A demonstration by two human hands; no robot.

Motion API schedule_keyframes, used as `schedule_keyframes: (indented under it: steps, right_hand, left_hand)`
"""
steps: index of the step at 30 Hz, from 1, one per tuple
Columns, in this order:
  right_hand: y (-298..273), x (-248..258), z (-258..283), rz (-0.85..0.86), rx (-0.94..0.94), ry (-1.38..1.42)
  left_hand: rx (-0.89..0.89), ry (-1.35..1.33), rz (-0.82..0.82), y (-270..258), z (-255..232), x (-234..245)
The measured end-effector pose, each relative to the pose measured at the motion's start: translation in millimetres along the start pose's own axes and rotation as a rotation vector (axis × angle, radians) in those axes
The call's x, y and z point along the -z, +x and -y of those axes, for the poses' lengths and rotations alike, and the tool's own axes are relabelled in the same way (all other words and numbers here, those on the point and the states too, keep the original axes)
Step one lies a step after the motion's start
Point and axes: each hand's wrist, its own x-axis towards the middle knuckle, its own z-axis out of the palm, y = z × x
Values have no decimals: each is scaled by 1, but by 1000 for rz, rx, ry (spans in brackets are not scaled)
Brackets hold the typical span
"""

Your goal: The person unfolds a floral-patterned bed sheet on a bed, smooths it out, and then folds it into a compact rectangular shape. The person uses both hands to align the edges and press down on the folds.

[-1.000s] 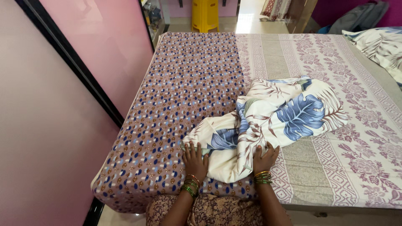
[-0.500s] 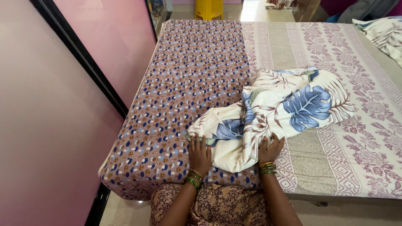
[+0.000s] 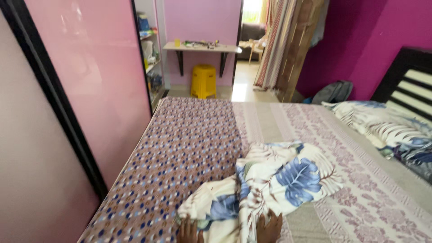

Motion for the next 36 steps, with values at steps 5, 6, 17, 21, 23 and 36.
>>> schedule_keyframes:
  steps: [5,6,17,21,23,36]
  right_hand:
    - [-6,13,-12,-70,-50,-69]
    - [-2,3,-8,-78,-10,-54]
    - [-3,-16,-20,-26,-38,-64]
    - [-10,0,-24,14,-69,-56]
    - [-12,10,-17,-1,-33,-52]
    - [-43,59,93,810,550,-306]
  left_hand:
    - [-174,0,-19,56,-3,-26]
    - [-165,20,-40,63,3,-25]
    - [-172,18,-239,25,22,-35]
    - [-55,74,-171,-13,12,-28]
    - [69,100,-4,-21,3,-19]
    - [163,97,270,-2,-27,35]
